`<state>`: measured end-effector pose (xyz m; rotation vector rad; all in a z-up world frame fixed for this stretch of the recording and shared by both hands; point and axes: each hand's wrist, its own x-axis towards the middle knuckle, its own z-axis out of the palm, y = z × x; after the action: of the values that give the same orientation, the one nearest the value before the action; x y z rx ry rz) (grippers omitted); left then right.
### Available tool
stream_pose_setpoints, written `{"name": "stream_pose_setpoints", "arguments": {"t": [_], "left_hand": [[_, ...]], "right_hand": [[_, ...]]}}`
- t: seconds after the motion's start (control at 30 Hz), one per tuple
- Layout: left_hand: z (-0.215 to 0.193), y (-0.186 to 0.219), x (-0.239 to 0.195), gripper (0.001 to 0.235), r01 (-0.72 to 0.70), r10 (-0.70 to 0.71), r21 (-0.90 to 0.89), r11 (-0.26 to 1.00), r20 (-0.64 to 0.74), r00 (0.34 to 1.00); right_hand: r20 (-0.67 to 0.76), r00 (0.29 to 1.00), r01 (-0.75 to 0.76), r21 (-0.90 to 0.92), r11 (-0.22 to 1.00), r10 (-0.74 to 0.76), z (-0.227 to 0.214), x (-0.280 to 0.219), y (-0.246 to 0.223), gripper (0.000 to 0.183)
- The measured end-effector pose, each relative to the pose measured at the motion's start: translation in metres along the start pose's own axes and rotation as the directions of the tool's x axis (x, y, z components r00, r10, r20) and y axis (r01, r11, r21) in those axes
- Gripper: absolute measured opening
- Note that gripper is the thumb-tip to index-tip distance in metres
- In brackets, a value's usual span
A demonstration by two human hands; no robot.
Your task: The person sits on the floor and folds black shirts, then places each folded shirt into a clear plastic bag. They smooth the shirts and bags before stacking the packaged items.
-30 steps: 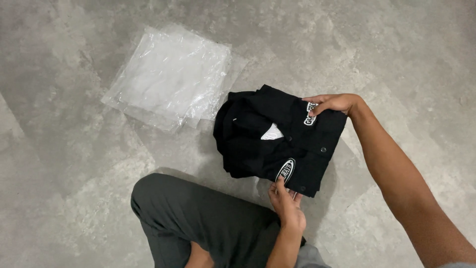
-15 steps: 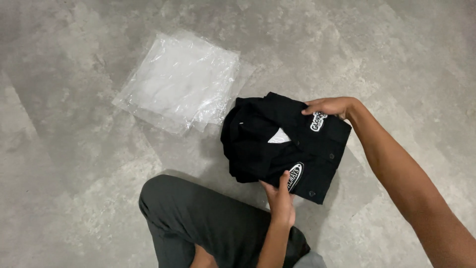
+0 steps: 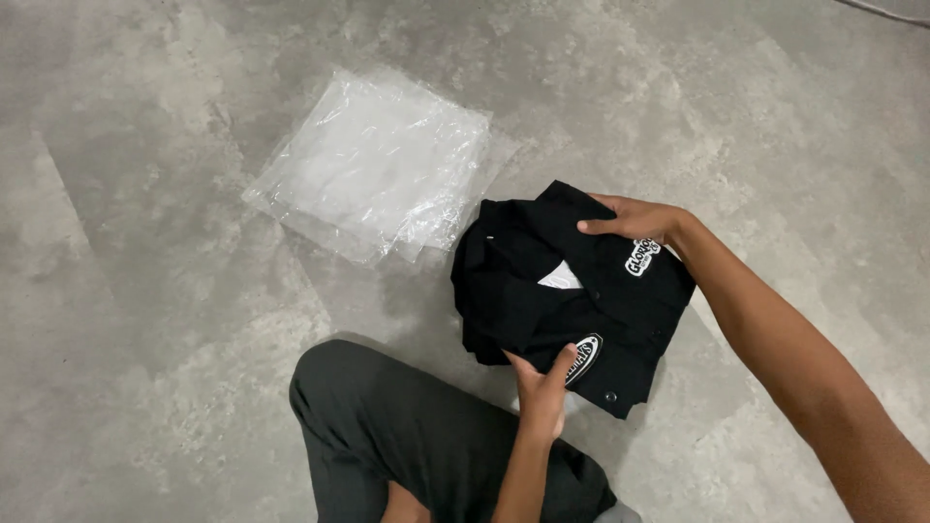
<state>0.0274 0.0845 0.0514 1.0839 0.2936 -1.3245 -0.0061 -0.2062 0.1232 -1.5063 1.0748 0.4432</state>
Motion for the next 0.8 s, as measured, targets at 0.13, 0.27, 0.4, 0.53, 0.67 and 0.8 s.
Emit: {"name": "stream_pose_setpoints", "arguments": {"t": [0.13, 0.27, 0.4, 0.53, 0.67, 0.8], "left_hand": [[-0.016, 0.018, 0.005, 0.116, -0.040, 0.040, 0.113, 0.993, 0.002, 0.999], [-0.043, 0.057, 0.009, 0.106, -0.132, 0.136, 0.146, 0.980, -0.020, 0.990], [-0.100, 0.088, 0.027, 0.096, -0.416, 0.425, 0.123, 0.901, -0.061, 0.903], [-0.151, 0.184, -0.010, 0.091, -0.537, 0.563, 0.186, 0.823, -0.144, 0.814], [-0.229, 0.251, -0.056, 0.094, -0.590, 0.653, 0.287, 0.755, -0.249, 0.715], [-0.314, 0.286, -0.107, 0.090, -0.637, 0.668, 0.223, 0.738, -0.377, 0.642]], "right_hand": [[0.020, 0.999, 0.040, 0.087, 0.995, -0.042, 0.009, 0.007, -0.014, 0.078], [0.034, 0.994, 0.097, 0.169, 0.981, -0.104, 0.034, 0.024, -0.048, 0.083], [0.008, 0.937, 0.341, 0.186, 0.921, -0.349, 0.082, 0.065, -0.090, 0.067], [0.038, 0.892, 0.433, 0.219, 0.875, -0.451, 0.157, 0.102, -0.162, 0.064], [0.169, 0.822, 0.498, 0.249, 0.831, -0.543, 0.259, 0.142, -0.234, 0.058], [0.322, 0.755, 0.526, 0.221, 0.821, -0.571, 0.383, 0.149, -0.289, 0.053]]}}
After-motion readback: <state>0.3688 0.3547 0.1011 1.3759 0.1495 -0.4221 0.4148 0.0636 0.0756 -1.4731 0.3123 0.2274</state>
